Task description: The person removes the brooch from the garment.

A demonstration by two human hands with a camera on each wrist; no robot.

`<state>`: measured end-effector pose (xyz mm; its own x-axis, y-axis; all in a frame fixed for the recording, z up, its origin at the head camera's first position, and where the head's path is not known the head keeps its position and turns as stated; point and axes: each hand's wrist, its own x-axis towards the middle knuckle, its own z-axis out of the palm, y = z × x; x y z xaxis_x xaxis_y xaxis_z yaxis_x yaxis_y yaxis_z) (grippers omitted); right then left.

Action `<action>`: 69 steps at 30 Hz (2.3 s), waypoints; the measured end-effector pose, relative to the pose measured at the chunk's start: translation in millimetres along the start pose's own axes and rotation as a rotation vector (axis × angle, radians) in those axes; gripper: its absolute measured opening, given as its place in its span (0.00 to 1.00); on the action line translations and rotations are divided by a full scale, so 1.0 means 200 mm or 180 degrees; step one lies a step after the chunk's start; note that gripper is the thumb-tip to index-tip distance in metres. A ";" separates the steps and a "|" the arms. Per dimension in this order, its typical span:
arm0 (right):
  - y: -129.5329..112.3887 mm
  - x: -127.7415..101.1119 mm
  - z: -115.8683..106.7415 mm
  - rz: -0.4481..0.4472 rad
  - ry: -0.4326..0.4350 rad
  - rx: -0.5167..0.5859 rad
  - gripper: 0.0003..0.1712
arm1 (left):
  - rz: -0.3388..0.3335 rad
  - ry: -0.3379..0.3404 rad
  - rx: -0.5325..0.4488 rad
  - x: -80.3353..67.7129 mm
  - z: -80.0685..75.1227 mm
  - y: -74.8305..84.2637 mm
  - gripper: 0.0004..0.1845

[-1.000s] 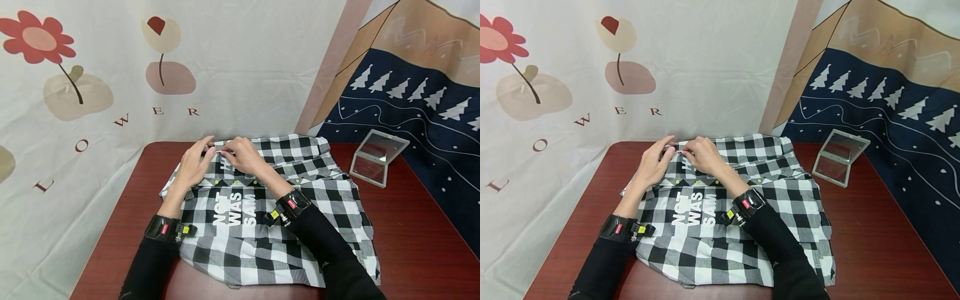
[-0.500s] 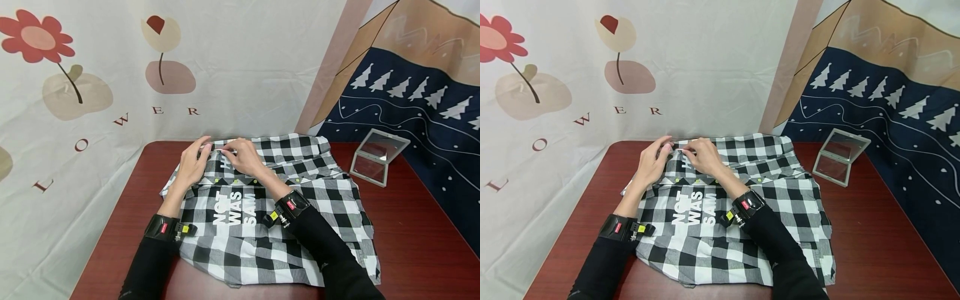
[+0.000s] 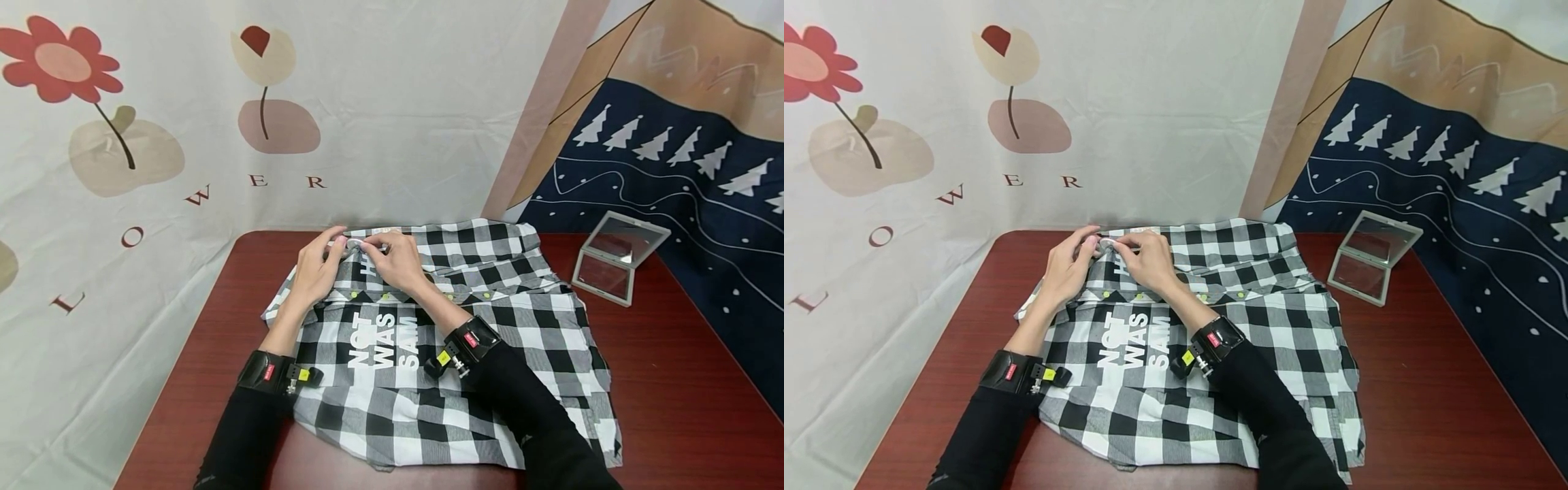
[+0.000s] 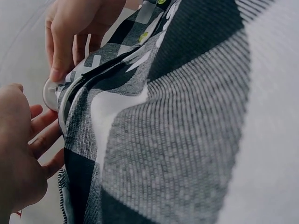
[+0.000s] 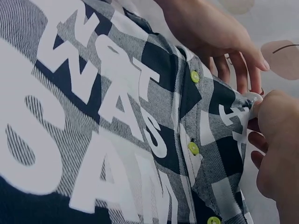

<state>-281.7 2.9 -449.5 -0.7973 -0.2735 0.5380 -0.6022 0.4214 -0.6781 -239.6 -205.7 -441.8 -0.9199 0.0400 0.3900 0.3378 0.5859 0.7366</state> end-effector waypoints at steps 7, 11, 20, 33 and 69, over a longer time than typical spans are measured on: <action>0.01 -0.01 0.01 0.0435 0.0055 0.0437 0.08 | -0.0100 0.0049 -0.0132 0.00 0.01 -0.01 0.23; 0.00 -0.01 0.01 0.0716 0.0061 0.0653 0.09 | -0.0172 0.0065 -0.0244 -0.01 0.01 -0.01 0.22; 0.01 -0.01 0.01 0.0976 0.0034 0.0999 0.10 | -0.0202 0.0090 -0.0203 0.00 0.02 -0.01 0.20; 0.01 0.00 0.02 0.0888 0.0028 0.1027 0.10 | -0.0080 0.0122 -0.0267 0.01 0.04 -0.02 0.15; 0.01 0.00 -0.02 0.0828 -0.0367 0.1140 0.17 | -0.0087 0.0101 -0.0232 0.00 0.02 -0.01 0.14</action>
<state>-282.4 7.2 -450.1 -0.9110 -0.3012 0.2816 -0.3416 0.1688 -0.9246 -240.0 -202.7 -445.5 -0.9227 -0.0015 0.3856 0.3272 0.5260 0.7850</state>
